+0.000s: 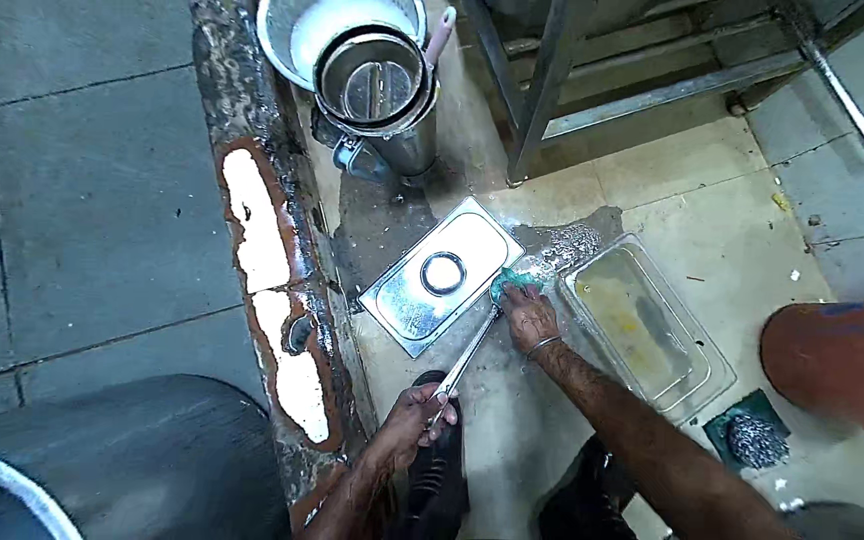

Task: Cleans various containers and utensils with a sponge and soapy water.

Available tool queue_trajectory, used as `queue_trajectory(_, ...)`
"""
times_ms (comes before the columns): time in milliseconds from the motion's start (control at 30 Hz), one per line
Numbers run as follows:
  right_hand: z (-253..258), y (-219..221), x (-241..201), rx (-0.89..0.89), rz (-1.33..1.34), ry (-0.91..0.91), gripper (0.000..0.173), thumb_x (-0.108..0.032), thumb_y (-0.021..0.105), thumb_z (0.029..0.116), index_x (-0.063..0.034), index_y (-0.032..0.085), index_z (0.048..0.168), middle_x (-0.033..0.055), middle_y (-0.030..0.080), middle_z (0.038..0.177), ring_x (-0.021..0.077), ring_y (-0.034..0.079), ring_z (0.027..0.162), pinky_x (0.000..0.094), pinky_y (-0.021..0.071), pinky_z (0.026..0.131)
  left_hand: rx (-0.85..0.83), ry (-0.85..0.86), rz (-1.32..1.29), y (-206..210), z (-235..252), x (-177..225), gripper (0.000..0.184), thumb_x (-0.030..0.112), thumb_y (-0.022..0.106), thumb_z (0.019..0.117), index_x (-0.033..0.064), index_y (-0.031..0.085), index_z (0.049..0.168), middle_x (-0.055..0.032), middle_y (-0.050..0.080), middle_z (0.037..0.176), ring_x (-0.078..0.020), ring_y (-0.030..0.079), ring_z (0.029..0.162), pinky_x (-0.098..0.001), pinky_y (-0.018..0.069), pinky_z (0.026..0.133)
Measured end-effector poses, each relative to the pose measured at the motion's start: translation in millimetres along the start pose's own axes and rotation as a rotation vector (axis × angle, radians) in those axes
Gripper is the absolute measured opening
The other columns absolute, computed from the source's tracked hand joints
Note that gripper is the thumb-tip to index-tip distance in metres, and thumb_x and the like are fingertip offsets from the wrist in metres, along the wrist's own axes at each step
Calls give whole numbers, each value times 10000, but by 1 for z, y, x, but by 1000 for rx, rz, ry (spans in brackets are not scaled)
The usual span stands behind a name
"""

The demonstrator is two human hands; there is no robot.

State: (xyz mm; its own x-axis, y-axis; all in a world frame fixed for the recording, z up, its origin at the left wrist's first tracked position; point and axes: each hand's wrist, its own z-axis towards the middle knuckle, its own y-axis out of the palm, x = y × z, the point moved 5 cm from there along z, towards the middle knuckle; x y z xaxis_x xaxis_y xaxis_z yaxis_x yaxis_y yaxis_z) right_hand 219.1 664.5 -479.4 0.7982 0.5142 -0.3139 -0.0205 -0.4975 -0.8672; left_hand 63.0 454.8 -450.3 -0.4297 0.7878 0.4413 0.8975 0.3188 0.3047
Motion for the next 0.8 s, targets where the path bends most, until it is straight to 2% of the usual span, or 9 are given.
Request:
queue_trajectory(67,8,-4,3,-37,-74,-133,366,-23,529,993,-98,682,1317,64,556,1522,361,505,1385,573,475,1013,-15,-38,-15,-4,-4,4,265,88,417,1087,-18,616,1226,-68,683,759,-26,469,443,-165,369,402)
queue_trajectory(133,17,-10,6,-29,-104,-132,357,-28,534,992,-96,682,1310,77,581,1490,349,531,1364,560,490,1006,-24,-36,-19,-5,-3,10,271,88,413,1088,-20,618,1228,-65,674,746,-22,451,433,-161,356,394)
queue_trajectory(267,21,-20,-9,-159,209,338,417,-112,579,986,-77,604,1401,135,554,1502,373,504,1397,609,492,1022,42,39,86,1,3,13,235,77,446,1080,-11,627,1200,-27,602,682,-33,398,430,-179,309,385)
queue_trajectory(367,28,-15,3,-221,681,405,355,-132,634,978,-10,638,1312,248,654,1285,400,636,1195,604,502,1002,85,144,271,1,3,2,231,92,475,1052,3,638,1188,-4,610,675,-56,462,470,-209,373,432)
queue_trajectory(467,10,-8,15,-252,1072,364,310,-46,642,974,28,639,1275,219,678,1168,295,662,1011,485,538,908,211,278,591,2,-2,-10,302,123,476,1032,20,651,1257,-21,634,742,-110,583,606,-286,516,611)
queue_trajectory(567,-38,-3,7,-219,1243,350,265,-70,621,981,-25,658,1239,134,684,990,194,637,782,399,553,708,394,349,949,4,-14,-1,371,160,477,1058,17,634,1363,-192,736,1030,-330,719,926,-523,560,903)
queue_trajectory(633,-60,-4,2,-61,1254,343,235,-37,622,984,7,681,1207,135,715,956,191,673,780,393,578,730,508,391,1144,5,-23,17,380,195,470,1061,62,654,1365,-204,727,1160,-394,717,1033,-599,547,924)
queue_trajectory(700,-78,-20,1,233,1086,386,240,-46,619,981,7,689,1204,144,729,981,209,700,814,417,590,760,599,447,1277,6,-29,26,386,258,476,1049,89,690,1321,-199,724,1093,-400,726,937,-593,575,803)
queue_trajectory(800,-82,-52,-5,520,697,381,275,-62,604,984,22,680,1235,195,697,1219,334,671,1124,520,539,986,651,515,1353,3,-29,19,431,374,473,1025,121,727,1264,-169,726,1009,-371,730,821,-560,592,688)
